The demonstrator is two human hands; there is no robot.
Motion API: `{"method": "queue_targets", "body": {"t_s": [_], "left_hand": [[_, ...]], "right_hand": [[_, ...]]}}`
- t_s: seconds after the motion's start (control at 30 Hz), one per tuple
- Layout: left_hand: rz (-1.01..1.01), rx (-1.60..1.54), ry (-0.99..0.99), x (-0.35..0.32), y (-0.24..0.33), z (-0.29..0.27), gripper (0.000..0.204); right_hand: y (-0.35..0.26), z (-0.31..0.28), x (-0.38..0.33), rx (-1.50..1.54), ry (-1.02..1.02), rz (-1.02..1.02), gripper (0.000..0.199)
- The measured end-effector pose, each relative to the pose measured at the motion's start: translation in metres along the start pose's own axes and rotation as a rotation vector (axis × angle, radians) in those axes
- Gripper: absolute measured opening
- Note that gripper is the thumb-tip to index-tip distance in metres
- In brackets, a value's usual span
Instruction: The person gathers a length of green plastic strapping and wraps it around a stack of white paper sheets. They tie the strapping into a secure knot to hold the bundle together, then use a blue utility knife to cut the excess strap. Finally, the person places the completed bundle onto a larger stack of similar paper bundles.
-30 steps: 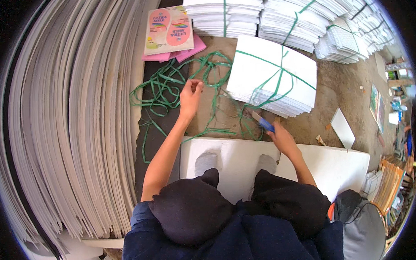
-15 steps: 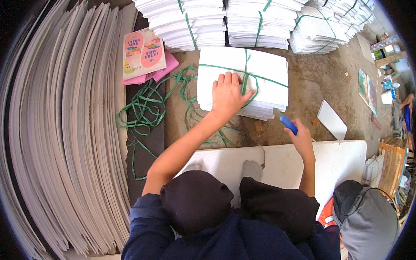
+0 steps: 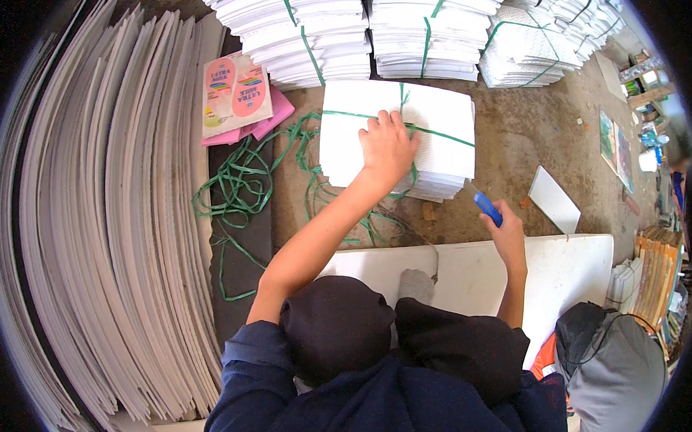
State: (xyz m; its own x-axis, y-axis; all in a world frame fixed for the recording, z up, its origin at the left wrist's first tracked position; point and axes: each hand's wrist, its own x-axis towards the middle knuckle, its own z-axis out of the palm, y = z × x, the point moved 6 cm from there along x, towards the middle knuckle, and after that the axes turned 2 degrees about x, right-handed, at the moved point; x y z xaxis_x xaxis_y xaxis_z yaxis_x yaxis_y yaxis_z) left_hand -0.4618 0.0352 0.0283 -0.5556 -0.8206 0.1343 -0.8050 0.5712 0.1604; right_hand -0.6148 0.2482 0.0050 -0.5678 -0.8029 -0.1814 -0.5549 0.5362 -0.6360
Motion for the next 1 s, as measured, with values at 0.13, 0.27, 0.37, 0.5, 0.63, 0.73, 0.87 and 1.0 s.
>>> {"method": "queue_targets", "body": {"t_s": [0.13,0.27,0.37,0.5,0.63,0.73,0.87,1.0], "left_hand": [[0.050,-0.228,0.091,-0.005,-0.019,0.006,0.025],[0.020,-0.392,-0.099,-0.014,-0.036,0.006,0.023],[0.041,-0.422,-0.146,-0.020,-0.040,-0.005,0.026],[0.067,-0.314,-0.028,-0.032,-0.038,-0.010,0.029],[-0.020,-0.309,0.008,-0.035,-0.040,-0.008,0.027],[-0.045,-0.294,0.024,-0.033,-0.045,-0.005,0.025],[0.123,-0.291,0.169,-0.032,-0.043,-0.007,0.020],[0.076,-0.532,0.158,-0.031,-0.042,-0.010,0.017]], "right_hand": [[-0.003,-0.003,-0.003,0.012,-0.011,-0.020,0.025],[-0.006,-0.011,-0.005,0.003,-0.028,0.034,0.025],[-0.009,-0.016,-0.007,-0.023,-0.028,0.053,0.025],[-0.014,-0.018,-0.009,-0.006,0.001,0.042,0.025],[-0.019,-0.028,-0.009,-0.025,-0.003,0.073,0.026],[-0.031,-0.022,-0.005,0.087,0.011,-0.023,0.025],[-0.049,0.000,0.001,0.150,-0.059,-0.091,0.024],[-0.059,0.034,0.006,0.321,-0.196,-0.107,0.024]]}}
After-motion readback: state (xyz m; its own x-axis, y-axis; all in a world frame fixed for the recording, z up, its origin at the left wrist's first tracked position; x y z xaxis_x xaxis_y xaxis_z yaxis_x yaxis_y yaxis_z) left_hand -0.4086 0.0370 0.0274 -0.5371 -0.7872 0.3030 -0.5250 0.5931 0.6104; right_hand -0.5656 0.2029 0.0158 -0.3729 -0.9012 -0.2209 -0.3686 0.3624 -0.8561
